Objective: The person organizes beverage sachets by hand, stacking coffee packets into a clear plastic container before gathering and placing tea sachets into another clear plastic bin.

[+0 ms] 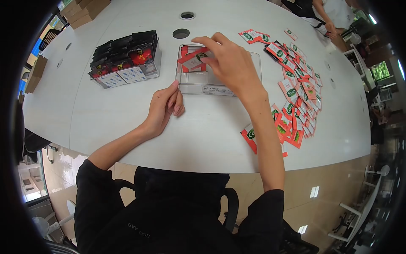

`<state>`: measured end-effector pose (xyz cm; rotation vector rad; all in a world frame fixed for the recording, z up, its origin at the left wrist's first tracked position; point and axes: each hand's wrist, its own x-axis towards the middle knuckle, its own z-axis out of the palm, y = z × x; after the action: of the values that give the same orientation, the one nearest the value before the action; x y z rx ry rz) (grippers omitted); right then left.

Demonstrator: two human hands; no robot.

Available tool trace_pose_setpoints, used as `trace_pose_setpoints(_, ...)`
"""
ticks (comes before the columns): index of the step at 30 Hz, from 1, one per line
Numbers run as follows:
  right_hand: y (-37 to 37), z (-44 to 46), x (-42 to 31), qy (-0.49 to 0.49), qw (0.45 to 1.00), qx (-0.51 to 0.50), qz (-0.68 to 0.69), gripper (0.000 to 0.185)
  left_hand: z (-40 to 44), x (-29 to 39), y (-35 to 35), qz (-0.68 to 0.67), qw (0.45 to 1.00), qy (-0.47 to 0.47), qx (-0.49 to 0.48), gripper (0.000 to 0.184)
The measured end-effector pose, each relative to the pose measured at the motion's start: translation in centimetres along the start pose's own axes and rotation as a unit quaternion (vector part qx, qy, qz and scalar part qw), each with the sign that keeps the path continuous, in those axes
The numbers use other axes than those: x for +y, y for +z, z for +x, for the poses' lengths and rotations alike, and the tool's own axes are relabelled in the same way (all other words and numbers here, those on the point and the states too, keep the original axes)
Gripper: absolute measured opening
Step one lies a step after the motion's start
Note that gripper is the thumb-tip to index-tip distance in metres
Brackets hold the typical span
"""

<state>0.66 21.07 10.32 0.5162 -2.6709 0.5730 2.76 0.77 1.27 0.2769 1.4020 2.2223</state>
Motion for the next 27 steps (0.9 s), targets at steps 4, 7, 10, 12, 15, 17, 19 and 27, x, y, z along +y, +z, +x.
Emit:
trace_pose_setpoints(4,-0.4,0.0,0.2,-0.058,0.983,0.109,0.136,0.035,0.0,-0.1,-0.1,-0.003,1.000,-0.001,0.002,0.054)
trace_pose_setpoints(7,-3.9,-3.0,1.9,-0.008,0.984,0.138,0.116,0.033,-0.2,0.2,0.1,0.008,1.000,-0.009,0.005,0.054)
trace_pose_setpoints(10,-7.4,-8.8,4.8,0.085,0.987,0.126,0.051,0.033,-0.3,0.2,0.1,0.026,1.000,-0.008,0.013,0.054)
trace_pose_setpoints(12,-9.3,-12.9,5.4,0.212,0.970,0.099,0.067,0.038,-0.2,0.0,-0.1,0.025,1.000,0.000,-0.007,0.054)
trace_pose_setpoints(15,-10.8,-19.4,6.1,0.307,0.947,0.089,0.032,0.046,-0.3,-0.3,-0.2,0.072,0.996,0.051,-0.012,0.053)
trace_pose_setpoints(17,-10.1,-23.0,6.1,0.334,0.935,0.120,0.016,0.051,-1.1,0.4,0.1,0.191,0.972,0.134,-0.019,0.047)
trace_pose_setpoints(19,-9.0,-25.4,6.0,0.354,0.922,0.156,-0.001,0.056,-0.8,1.8,0.4,0.299,0.929,0.216,-0.041,0.041)
trace_pose_setpoints(27,-5.0,-23.8,3.8,0.345,0.921,0.161,0.085,0.070,6.2,6.6,3.1,0.713,0.600,0.340,-0.128,0.027)
